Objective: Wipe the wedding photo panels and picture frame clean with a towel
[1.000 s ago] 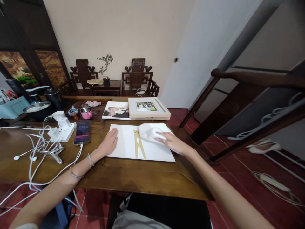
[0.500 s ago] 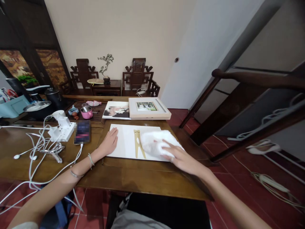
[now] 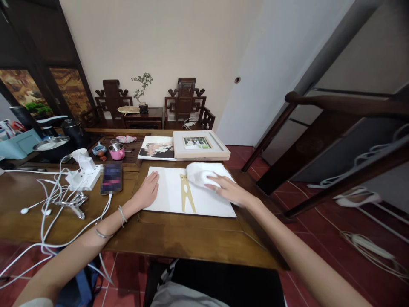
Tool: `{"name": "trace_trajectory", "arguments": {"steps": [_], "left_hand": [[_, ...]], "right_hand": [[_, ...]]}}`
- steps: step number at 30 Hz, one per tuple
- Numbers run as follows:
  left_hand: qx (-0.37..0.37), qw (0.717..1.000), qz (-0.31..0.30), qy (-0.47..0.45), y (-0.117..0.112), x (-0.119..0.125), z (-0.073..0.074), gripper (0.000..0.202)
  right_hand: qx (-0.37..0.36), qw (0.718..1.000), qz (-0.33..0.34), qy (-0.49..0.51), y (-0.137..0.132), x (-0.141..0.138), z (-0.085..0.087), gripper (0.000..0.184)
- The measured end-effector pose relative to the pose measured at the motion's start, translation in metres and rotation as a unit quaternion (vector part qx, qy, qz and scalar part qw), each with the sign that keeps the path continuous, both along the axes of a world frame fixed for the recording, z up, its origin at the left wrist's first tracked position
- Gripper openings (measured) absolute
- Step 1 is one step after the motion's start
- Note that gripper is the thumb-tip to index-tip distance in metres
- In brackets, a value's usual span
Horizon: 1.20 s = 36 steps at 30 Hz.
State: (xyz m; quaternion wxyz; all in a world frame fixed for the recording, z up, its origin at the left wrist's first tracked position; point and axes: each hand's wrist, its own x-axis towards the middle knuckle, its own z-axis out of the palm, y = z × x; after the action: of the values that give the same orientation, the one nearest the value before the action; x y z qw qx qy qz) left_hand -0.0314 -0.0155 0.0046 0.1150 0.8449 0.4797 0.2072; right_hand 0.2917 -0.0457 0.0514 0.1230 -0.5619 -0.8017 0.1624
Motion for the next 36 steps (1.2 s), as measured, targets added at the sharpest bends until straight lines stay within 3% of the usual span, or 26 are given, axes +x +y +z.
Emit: {"name": "trace_trajectory", "arguments": {"steps": [3,6,9,14,17,20,25,29,32,36], "left_hand": [[0.004,1.000,-0.002,-0.004,0.000,-0.001,0.000,0.048],[0.002,1.000,-0.003,0.002,0.000,0.000,0.001,0.049],[-0.001,1.000,-0.001,0.005,-0.001,0.000,0.001,0.049],[0.006,1.000,0.004,-0.004,0.000,0.001,-0.002,0.048],[0.007,1.000,0.003,-0.006,0.000,0.001,-0.003,0.048],[0.000,1.000,0.006,0.002,-0.001,0.001,-0.001,0.048],[-0.009,1.000,0.008,0.014,-0.001,0.002,0.002,0.049],[-0.010,1.000,0.005,0.015,-0.001,0.001,0.003,0.048],[-0.011,1.000,0.006,0.016,-0.002,0.001,0.003,0.049],[-0.014,1.000,0.008,0.020,-0.003,0.002,0.004,0.050]], "right_hand": [[0.058,0.996,0.063,-0.037,0.024,-0.008,-0.002,0.044],[0.104,0.986,0.114,-0.066,0.015,-0.010,-0.004,0.037],[0.098,0.986,0.120,-0.057,-0.022,-0.007,0.000,0.032],[0.021,0.989,0.142,-0.033,-0.102,-0.001,0.014,0.024],[-0.021,0.992,0.123,-0.032,-0.125,0.004,0.017,0.023],[-0.046,0.995,0.085,-0.019,-0.112,0.006,0.013,0.029],[-0.046,0.999,-0.011,0.008,-0.035,-0.020,0.009,0.047],[0.027,0.999,0.026,0.013,0.017,-0.060,0.009,0.042],[0.073,0.995,0.058,-0.033,0.018,-0.079,0.005,0.038],[0.101,0.985,0.124,-0.064,-0.031,-0.079,0.003,0.038]]}}
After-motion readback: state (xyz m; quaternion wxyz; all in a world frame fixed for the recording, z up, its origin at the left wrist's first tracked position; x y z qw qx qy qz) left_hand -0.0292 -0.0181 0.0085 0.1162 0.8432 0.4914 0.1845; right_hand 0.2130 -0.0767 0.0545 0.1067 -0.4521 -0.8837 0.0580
